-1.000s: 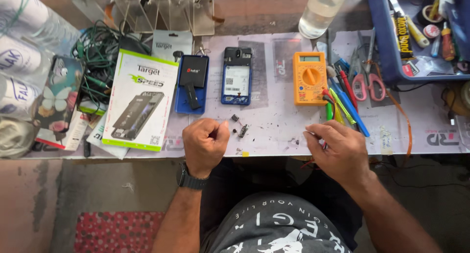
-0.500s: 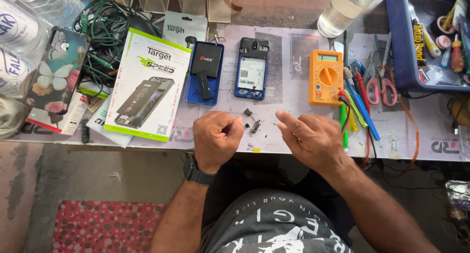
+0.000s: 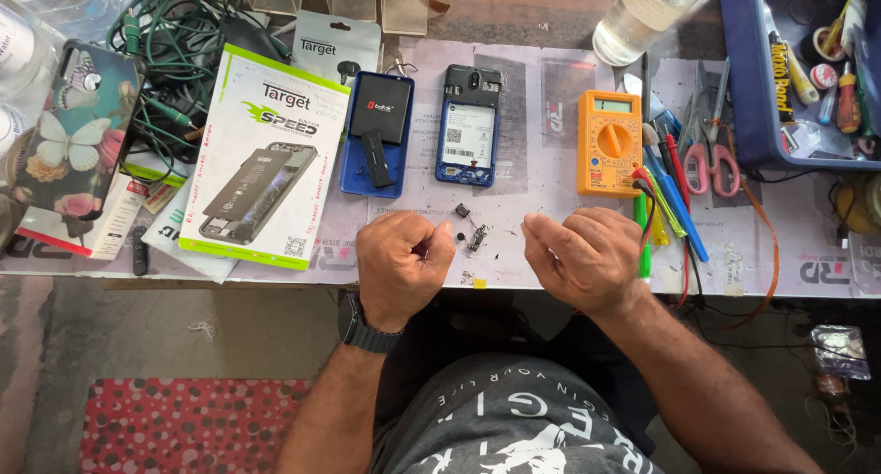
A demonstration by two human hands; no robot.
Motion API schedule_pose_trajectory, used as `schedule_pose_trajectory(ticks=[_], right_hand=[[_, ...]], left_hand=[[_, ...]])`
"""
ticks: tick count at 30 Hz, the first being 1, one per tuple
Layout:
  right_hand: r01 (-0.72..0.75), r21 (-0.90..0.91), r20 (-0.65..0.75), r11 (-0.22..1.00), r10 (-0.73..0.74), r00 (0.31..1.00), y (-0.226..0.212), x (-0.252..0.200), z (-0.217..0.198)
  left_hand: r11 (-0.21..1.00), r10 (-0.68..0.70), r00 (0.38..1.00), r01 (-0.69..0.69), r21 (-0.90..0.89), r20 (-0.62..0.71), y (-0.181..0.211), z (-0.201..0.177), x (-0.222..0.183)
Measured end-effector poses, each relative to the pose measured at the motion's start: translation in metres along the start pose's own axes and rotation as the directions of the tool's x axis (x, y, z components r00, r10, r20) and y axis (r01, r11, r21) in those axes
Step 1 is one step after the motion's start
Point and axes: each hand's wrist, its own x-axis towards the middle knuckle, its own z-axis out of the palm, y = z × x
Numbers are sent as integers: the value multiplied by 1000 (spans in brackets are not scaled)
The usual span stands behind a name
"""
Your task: The person cleans a small electronic component using a spray bottle and a toothbrush. They repeatedly spray liquid onto the component and scrub it with the toothbrush, then inspect the component by turning it over in their hands.
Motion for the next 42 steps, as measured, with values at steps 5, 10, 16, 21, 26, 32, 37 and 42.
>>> schedule_pose_trajectory(ticks=[5,10,16,21,26,32,37,42], right_hand=[[16,-2,-25,1000,-16,1000,-2,-2,0],[34,2,-78,999,-34,996,-3,1,-2],[34,-7,-104,999,-34,994,-3,2,-5],[31,4,-129,1000,-30,991,-4,-1,-13],[46,115,-160,992,-27,987,-10,-5,-18],[72,189,-107,979,-52,993,-15,-9,-27],[73,146,-101,987,-59,993,-7,-13,-1],[-20,172,-79,985,34,996,-1,-21,20]], left_hand=[[1000,8,1000,-8,-8,-5,0,-1,-1],[1000,15,1000,-15,-8,-10,3,-1,3],[1000,-18,1000,18,-15,1,4,-1,2],[1000,22,1000,-22,14,1,1,-1,3],[999,39,999,-39,13,1,-3,0,-1],[1000,21,1000,-21,9,0,-1,2,-1],[999,42,999,-42,21,-3,-1,2,0],[999,41,999,-41,23,-2,-1,1,-2]])
